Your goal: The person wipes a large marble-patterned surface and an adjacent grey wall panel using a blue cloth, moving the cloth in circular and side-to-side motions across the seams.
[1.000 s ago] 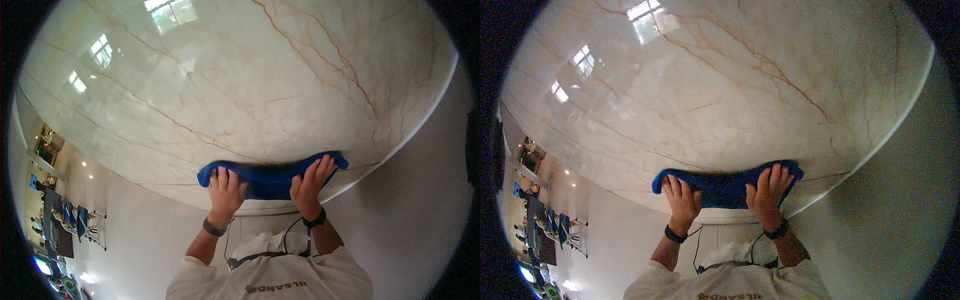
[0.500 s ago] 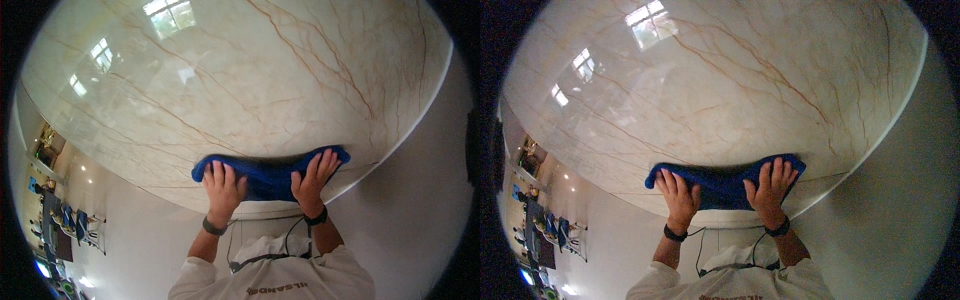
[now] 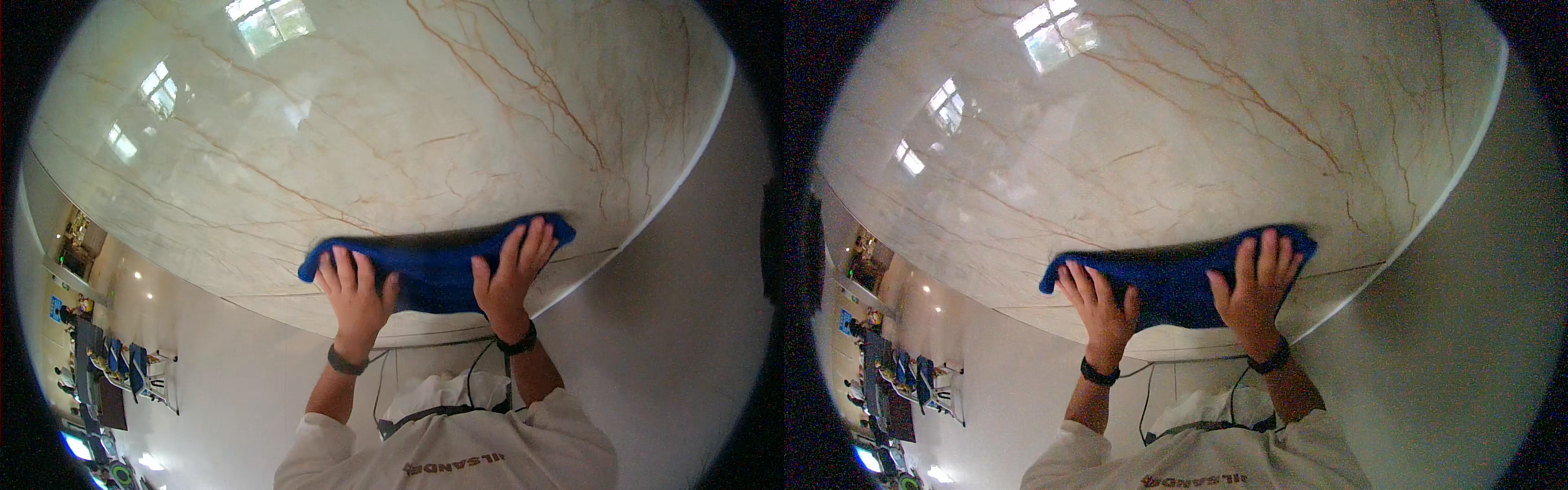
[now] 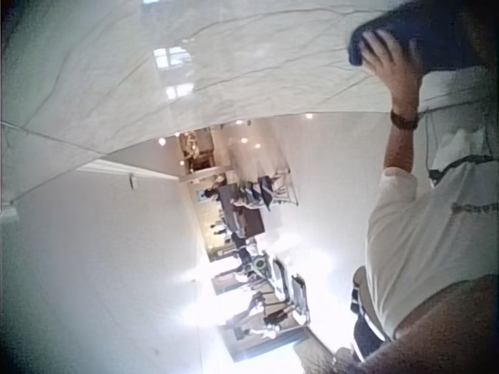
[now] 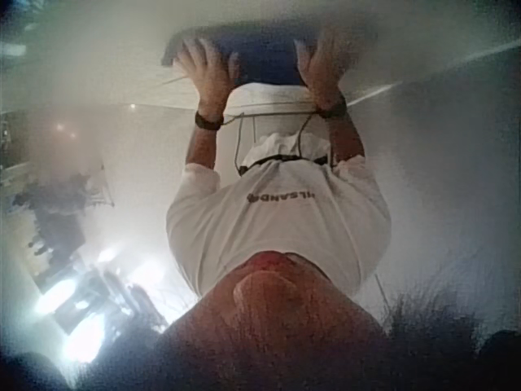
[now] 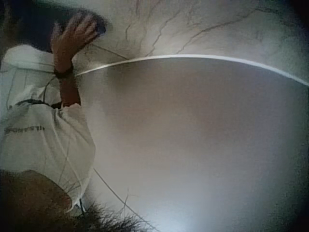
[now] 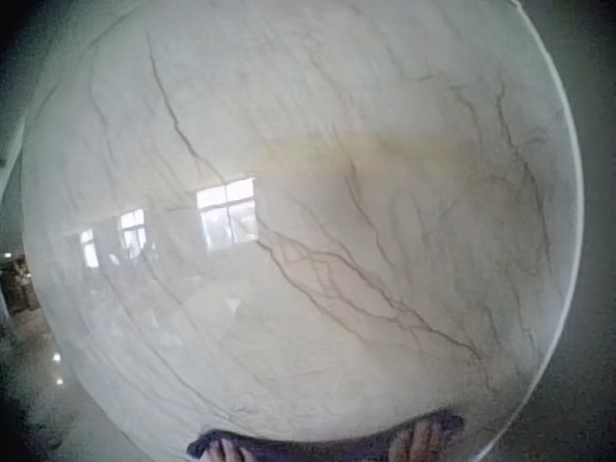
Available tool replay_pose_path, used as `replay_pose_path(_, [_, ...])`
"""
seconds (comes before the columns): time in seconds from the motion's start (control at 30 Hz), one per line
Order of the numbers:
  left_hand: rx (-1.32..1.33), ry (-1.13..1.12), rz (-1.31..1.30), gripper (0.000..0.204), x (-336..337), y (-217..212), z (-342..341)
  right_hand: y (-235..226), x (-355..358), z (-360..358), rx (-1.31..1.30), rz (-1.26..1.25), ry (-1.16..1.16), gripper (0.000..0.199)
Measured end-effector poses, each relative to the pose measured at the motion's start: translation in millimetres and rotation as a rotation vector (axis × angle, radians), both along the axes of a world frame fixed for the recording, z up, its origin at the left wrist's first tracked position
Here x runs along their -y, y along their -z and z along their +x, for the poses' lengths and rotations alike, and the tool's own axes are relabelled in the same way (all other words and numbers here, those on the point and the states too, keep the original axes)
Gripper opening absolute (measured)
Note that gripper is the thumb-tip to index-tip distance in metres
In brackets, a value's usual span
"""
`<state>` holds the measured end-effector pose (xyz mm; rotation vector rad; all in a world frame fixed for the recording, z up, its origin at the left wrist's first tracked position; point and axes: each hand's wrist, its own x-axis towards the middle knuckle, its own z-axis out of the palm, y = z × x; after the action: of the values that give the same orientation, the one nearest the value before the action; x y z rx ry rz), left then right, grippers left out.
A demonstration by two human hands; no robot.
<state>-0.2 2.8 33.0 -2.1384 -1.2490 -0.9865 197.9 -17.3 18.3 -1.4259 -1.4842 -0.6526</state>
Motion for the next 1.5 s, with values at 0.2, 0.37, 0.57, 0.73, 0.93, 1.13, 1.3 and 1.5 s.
replay_pose_path(0.2, [0.019, 0.028, -0.139, 0.048, 10.7, 34.7, 12.2, 43.1, 13.8, -18.4, -0.063, -0.152, -0.054, 0.052])
replay_pose_path(0.37, [-0.097, 0.101, 0.018, 0.048, -3.3, -22.5, 18.7, -12.1, 1.9, -10.0, 0.084, -0.098, -0.07, 0.051])
replay_pose_path(0.57, [0.027, 0.001, -0.032, 0.049, 5.8, 24.9, 3.0, 27.2, 7.1, 6.7, -0.053, 0.07, 0.011, 0.056])
replay_pose_path(0.73, [-0.048, 0.032, -0.009, 0.037, 11.7, 6.9, 22.4, 23.9, 13.6, -13.3, 0.031, -0.143, -0.077, 0.048])
replay_pose_path(0.93, [0.007, 0.016, 0.108, 0.044, -1.1, -21.3, 12.5, -6.1, 4.7, 4.2, 0.044, -0.006, -0.041, 0.053])
replay_pose_path(1.13, [0.018, -0.015, -0.024, 0.045, 9.6, 45.6, 7.2, 54.3, 10.2, 3.5, -0.017, 0.0, 0.024, 0.059])
replay_pose_path(1.3, [-0.043, 0.088, -0.071, 0.037, 2.6, 18.4, 19.9, 30.0, 4.2, -16.3, 0.073, -0.136, -0.106, 0.048])
replay_pose_path(1.5, [0.004, 0.031, 0.066, 0.033, -2.8, 1.7, 9.0, 23.7, 1.6, 2.1, 0.103, -0.057, -0.061, 0.05])
